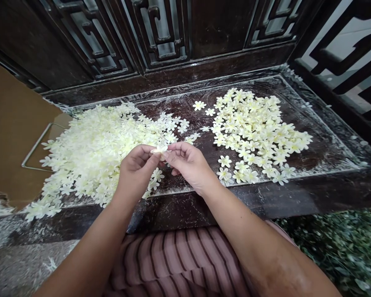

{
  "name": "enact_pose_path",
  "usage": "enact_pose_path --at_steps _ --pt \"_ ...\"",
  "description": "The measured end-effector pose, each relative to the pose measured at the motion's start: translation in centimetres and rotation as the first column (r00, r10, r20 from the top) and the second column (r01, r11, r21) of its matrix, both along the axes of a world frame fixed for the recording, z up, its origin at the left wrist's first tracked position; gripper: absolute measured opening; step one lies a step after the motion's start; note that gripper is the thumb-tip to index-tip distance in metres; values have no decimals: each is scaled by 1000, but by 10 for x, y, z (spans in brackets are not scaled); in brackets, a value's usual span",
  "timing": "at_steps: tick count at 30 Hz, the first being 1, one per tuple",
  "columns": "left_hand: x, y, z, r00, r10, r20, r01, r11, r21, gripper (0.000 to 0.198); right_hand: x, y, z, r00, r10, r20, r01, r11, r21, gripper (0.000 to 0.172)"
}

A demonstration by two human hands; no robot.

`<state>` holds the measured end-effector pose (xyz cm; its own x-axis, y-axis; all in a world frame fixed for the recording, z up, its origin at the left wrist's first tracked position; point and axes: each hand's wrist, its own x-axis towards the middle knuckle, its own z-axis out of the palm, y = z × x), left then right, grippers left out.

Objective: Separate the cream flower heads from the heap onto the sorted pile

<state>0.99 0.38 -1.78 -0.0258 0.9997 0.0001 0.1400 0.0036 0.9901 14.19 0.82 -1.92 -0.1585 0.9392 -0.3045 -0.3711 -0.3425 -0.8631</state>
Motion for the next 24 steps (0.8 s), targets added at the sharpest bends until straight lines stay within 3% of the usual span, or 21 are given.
enact_pose_path --at_steps 4,7,10,12,14,17,24 --pt "-2 3 4 984 -3 180 30 989 -144 11 -1 -1 -4 990 78 116 -92 989 117 31" --pt "-3 3 6 977 -10 215 49 983 -176 11 -2 -6 -5 963 18 269 -96 956 278 19" --pt "-2 2 6 972 -27 232 71 981 -182 12 -2 -10 -3 857 -153 492 -138 852 505 6" --pt "-1 2 4 970 -30 243 79 978 -194 12 -1 -12 -2 766 -232 599 -220 782 583 9" --pt "-1 3 2 966 -24 257 84 971 -226 12 1 -11 -2 730 -226 646 -268 774 573 10" --pt "-1 3 1 960 -15 278 92 960 -265 11 2 -9 -3 735 -179 654 -264 812 520 8" --pt "-4 5 4 972 -94 216 138 970 -198 13 6 -7 -1 712 -239 660 -248 794 555 7"
